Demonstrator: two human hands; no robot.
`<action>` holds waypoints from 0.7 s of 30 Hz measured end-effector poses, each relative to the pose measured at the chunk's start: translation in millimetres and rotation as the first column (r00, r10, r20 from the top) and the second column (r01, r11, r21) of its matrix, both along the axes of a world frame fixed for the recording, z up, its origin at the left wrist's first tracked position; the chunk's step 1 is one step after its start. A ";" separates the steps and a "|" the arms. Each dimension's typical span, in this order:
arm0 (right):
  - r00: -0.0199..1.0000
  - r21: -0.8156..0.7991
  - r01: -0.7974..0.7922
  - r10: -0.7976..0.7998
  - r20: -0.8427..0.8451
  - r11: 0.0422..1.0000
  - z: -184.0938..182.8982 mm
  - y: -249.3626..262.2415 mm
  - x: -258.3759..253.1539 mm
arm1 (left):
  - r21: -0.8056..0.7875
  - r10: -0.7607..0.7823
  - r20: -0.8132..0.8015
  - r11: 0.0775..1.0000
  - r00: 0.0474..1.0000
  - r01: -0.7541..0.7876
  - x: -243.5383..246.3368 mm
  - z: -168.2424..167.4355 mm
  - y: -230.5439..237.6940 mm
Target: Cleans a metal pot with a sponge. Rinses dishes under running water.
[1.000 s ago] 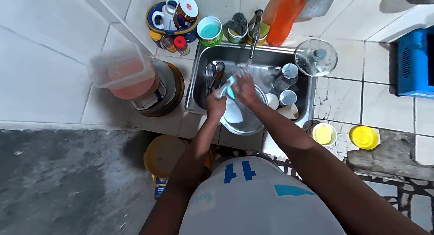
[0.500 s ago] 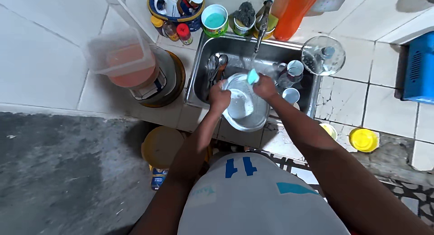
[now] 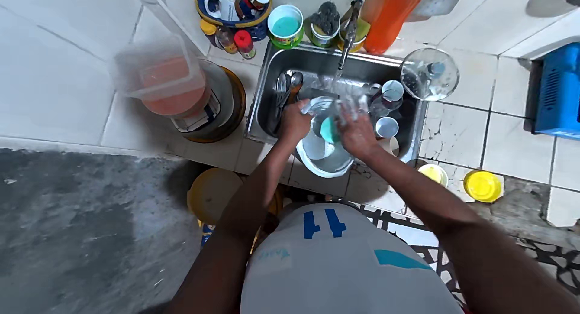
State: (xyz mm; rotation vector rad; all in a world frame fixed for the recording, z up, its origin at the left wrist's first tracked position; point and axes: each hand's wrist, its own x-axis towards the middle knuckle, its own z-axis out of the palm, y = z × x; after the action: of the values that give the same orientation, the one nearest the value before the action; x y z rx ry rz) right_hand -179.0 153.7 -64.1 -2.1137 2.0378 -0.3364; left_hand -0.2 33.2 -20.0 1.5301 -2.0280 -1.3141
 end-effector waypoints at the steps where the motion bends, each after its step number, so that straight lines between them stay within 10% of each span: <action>1: 0.987 -0.043 -0.160 0.161 0.005 0.986 -16.6 -9.9 -6.0 | 0.003 -0.040 0.044 0.999 0.998 0.040 -5.1 5.2 -1.8; 6: 0.924 0.416 -0.318 0.376 -0.065 0.852 -38.4 -34.6 -13.5 | -0.066 -0.123 0.195 0.988 0.973 0.138 -18.4 20.9 -4.3; 11: 0.931 0.599 -0.214 -0.025 0.365 0.771 -34.4 -4.0 40.1 | -0.130 -0.022 0.034 0.991 0.999 0.026 -14.7 11.6 -0.4; 14: 0.491 0.495 -0.065 -0.405 0.772 0.866 -17.5 -16.6 81.3 | -0.085 0.042 -0.063 0.995 0.997 -0.047 -5.7 -0.9 -4.5; 16: 0.363 0.339 0.127 -0.362 0.859 0.932 -20.6 -37.2 102.0 | -0.061 0.060 -0.096 0.996 0.994 -0.066 -1.8 -3.6 -8.7; 21: 0.931 -0.094 0.028 0.008 0.365 0.995 -43.0 -73.9 91.8 | -0.063 0.070 -0.052 0.995 0.996 -0.073 0.4 -5.4 -6.5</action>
State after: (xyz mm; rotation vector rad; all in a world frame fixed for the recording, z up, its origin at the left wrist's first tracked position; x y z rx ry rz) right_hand -87.2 79.8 -107.1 -1.9146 1.8464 -0.7834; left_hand 0.3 26.6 -25.4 1.5117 -1.9470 -1.2353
